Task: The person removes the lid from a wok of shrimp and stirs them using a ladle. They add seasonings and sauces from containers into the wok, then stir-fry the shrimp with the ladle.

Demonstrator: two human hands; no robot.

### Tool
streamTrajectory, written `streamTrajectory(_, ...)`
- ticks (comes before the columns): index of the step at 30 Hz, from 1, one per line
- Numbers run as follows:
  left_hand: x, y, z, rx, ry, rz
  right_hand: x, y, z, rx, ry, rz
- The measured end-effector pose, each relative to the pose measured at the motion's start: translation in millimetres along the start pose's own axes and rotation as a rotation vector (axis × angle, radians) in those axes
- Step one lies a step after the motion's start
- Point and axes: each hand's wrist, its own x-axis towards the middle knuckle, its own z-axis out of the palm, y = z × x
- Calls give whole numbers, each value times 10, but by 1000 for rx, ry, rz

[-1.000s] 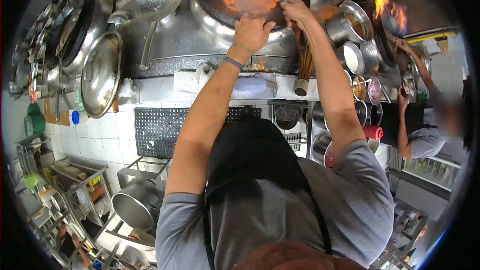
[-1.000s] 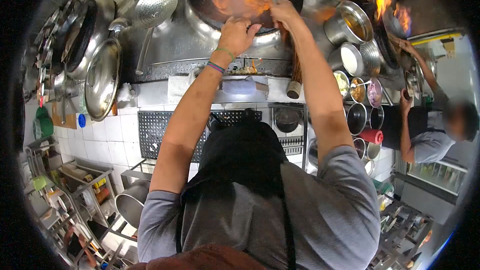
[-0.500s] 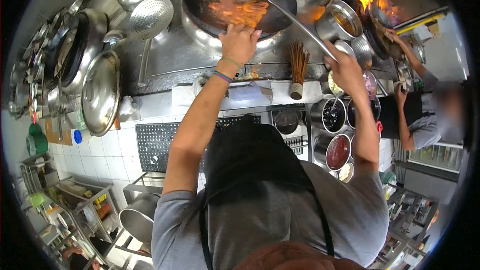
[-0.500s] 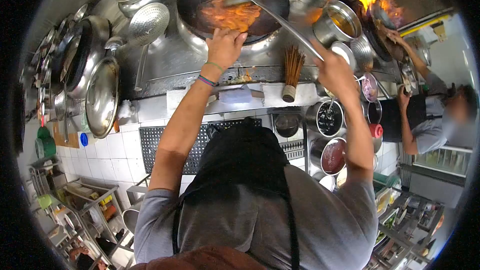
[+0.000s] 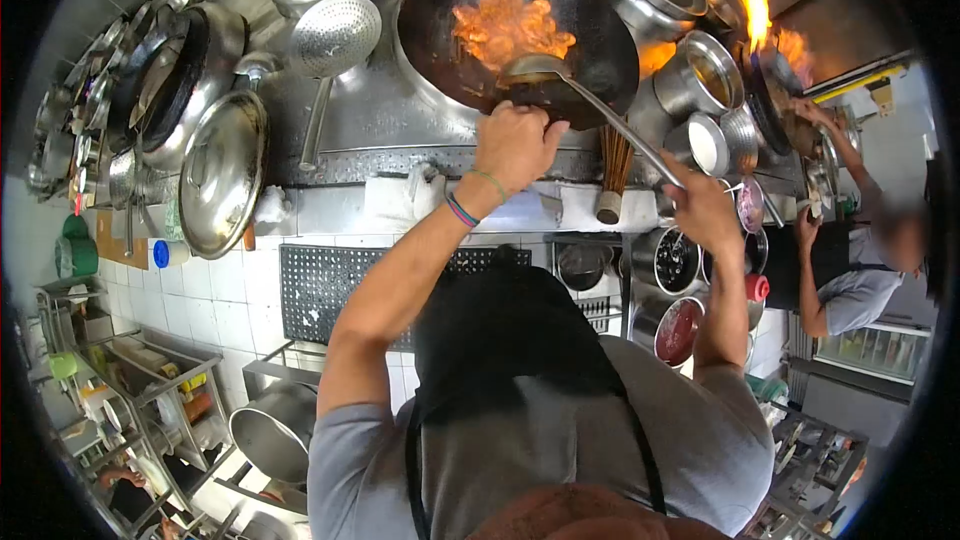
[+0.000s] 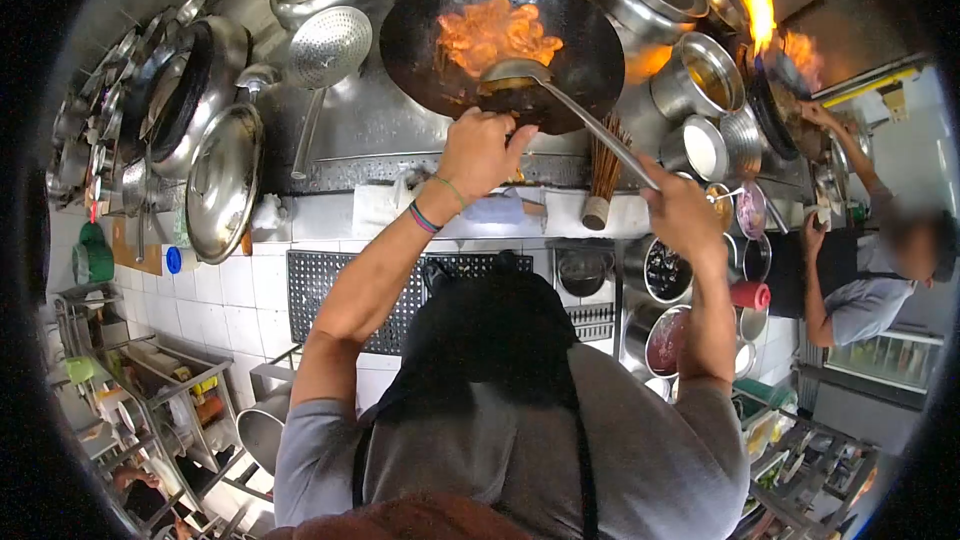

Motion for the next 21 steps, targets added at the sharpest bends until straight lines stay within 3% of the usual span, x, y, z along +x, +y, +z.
streamTrajectory(3, 284, 3, -26, 31, -16, -51, 147, 224, 70, -42, 10, -89)
streamTrajectory(7, 367, -206, 263, 75, 40, -60, 676, -110, 262, -95, 24, 36)
streamTrajectory(10, -173, -141, 358, 65, 168, 41, 859, -200, 559, -72, 144, 105)
streamTrajectory(12, -597, -166, 337, -15, -7, 19, 738, -258, 578, -18, 192, 143)
streamTrajectory(15, -475, -46, 145, 14, -34, -3, 516, 11, 692, 178, 285, 67)
streamTrajectory(21, 363, -647, 484, 28, 108, 25, 449, 131, 1487, 393, 469, 10)
